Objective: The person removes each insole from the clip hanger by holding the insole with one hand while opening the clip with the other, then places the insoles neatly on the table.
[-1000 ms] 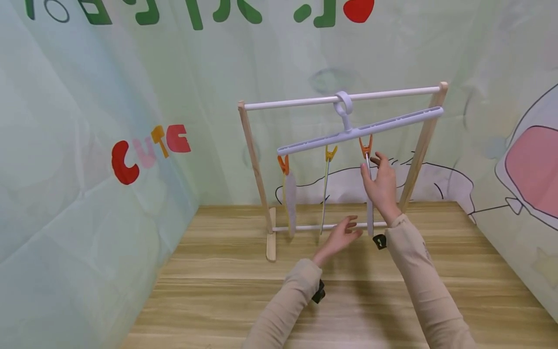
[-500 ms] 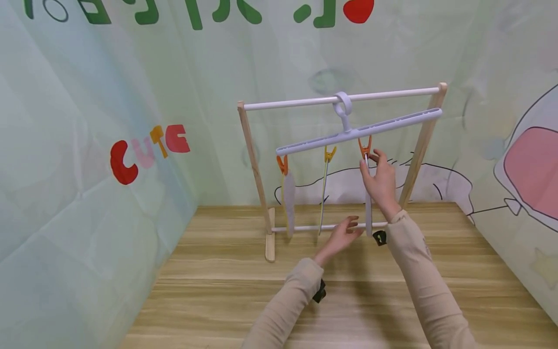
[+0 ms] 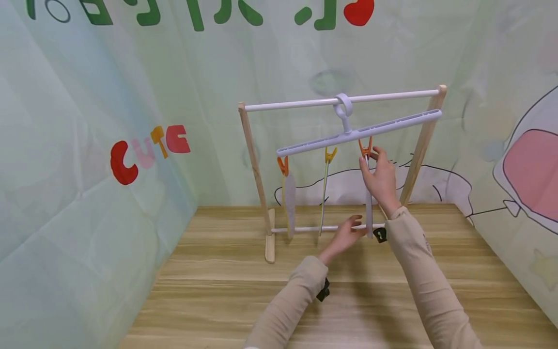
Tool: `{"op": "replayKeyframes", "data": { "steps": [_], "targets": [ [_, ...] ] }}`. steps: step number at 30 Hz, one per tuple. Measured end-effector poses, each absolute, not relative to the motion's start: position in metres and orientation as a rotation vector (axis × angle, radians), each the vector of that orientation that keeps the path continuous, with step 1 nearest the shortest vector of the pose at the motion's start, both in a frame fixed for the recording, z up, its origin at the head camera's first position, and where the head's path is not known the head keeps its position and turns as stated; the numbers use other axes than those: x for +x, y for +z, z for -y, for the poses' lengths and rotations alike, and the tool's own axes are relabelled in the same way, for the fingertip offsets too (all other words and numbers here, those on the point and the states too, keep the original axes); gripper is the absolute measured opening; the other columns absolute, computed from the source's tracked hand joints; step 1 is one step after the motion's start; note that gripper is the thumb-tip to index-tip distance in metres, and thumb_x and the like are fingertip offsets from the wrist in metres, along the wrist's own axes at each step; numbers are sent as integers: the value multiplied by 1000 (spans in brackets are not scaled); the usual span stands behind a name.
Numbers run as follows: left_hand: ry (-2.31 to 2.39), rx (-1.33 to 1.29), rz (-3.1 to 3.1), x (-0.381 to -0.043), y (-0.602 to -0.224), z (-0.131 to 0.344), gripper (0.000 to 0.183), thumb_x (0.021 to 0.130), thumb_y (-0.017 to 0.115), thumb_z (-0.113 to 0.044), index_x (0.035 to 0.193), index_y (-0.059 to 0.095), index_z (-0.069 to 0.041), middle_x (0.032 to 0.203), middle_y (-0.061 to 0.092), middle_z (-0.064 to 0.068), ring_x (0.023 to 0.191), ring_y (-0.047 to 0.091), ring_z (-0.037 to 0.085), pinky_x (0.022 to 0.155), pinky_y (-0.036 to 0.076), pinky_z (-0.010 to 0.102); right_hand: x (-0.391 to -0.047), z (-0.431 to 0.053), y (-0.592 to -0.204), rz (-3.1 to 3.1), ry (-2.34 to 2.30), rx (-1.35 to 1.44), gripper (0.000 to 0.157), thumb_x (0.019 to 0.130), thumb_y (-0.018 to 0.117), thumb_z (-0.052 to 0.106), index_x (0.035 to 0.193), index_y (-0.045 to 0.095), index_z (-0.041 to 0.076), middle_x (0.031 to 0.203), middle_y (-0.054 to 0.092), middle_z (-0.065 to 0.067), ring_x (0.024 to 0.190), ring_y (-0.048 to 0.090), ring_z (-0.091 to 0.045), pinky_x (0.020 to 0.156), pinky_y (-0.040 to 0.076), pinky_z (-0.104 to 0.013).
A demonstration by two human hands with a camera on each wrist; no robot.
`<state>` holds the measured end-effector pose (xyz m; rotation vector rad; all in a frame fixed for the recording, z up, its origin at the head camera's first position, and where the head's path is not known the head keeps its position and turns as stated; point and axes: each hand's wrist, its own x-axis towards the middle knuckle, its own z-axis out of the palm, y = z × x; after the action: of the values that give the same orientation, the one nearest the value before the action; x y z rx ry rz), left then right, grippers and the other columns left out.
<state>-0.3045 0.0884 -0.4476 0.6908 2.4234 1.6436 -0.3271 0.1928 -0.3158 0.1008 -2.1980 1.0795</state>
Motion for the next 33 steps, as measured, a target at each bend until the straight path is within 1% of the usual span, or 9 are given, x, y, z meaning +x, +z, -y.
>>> {"op": "replayKeyframes", "data": {
  "steps": [5, 10, 12, 17, 21, 24, 27, 32, 33],
  "targets": [
    [1674, 712, -2431, -304, -450, -94, 47, 87, 55, -15, 127, 41, 4, 124, 50, 27, 107, 54, 39, 83, 51, 33, -329, -193, -314, 2199, 1067, 88, 51, 89, 51, 28, 128, 38, -2, 122, 54, -20, 101, 47, -45, 80, 38, -49],
    [1703, 646, -2452, -306, -452, -101, 52, 85, 58, -19, 130, 39, -2, 128, 48, 23, 108, 54, 37, 85, 50, 34, -330, -194, -313, 2218, 1069, 71, 51, 90, 49, 30, 129, 37, -1, 124, 54, -18, 100, 46, -43, 75, 38, -47],
    [1726, 744, -2502, -326, -480, -109, 54, 86, 55, -32, 131, 37, -6, 126, 51, 21, 102, 59, 30, 79, 51, 28, -330, -195, -313, 2226, 1074, 66, 52, 90, 49, 31, 129, 36, 0, 125, 53, -18, 100, 46, -42, 75, 37, -47],
    [1684, 932, -2655, -413, -594, -146, 63, 81, 59, -38, 133, 32, -15, 119, 56, 18, 83, 63, 18, 62, 50, 20, -332, -196, -314, 2229, 1072, 65, 52, 90, 49, 32, 130, 36, 0, 124, 54, -18, 100, 46, -43, 76, 38, -49],
    [1698, 949, -2681, -463, -654, -169, 71, 76, 64, -40, 135, 28, -26, 119, 56, 12, 81, 62, 14, 60, 49, 18, -334, -197, -315, 2228, 1065, 57, 52, 90, 49, 32, 129, 37, 0, 123, 54, -18, 99, 46, -44, 77, 38, -50],
    [1684, 929, -2676, -456, -644, -167, 70, 76, 64, -41, 135, 27, -28, 119, 56, 10, 84, 61, 14, 63, 50, 18, -336, -198, -315, 2240, 1066, 50, 53, 90, 48, 32, 130, 36, 0, 124, 54, -19, 99, 46, -43, 76, 38, -49],
    [1665, 937, -2664, -417, -593, -151, 65, 79, 60, -37, 134, 30, -22, 118, 57, 12, 86, 61, 16, 65, 49, 19, -337, -198, -314, 2256, 1077, 49, 54, 90, 48, 34, 130, 35, 1, 124, 53, -20, 101, 46, -43, 76, 38, -49],
    [1643, 785, -2587, -344, -499, -127, 63, 80, 60, -22, 134, 31, -8, 124, 52, 20, 99, 59, 30, 79, 51, 30, -338, -197, -312, 2265, 1063, 65, 55, 90, 48, 35, 131, 35, 1, 122, 54, -21, 102, 46, -44, 79, 38, -50],
    [1647, 830, -2613, -345, -500, -127, 61, 81, 58, -25, 133, 32, -7, 123, 52, 22, 99, 59, 31, 78, 51, 30, -339, -196, -312, 2264, 1058, 69, 55, 90, 48, 35, 131, 35, 1, 122, 54, -22, 102, 46, -44, 80, 38, -51]
  ]
}}
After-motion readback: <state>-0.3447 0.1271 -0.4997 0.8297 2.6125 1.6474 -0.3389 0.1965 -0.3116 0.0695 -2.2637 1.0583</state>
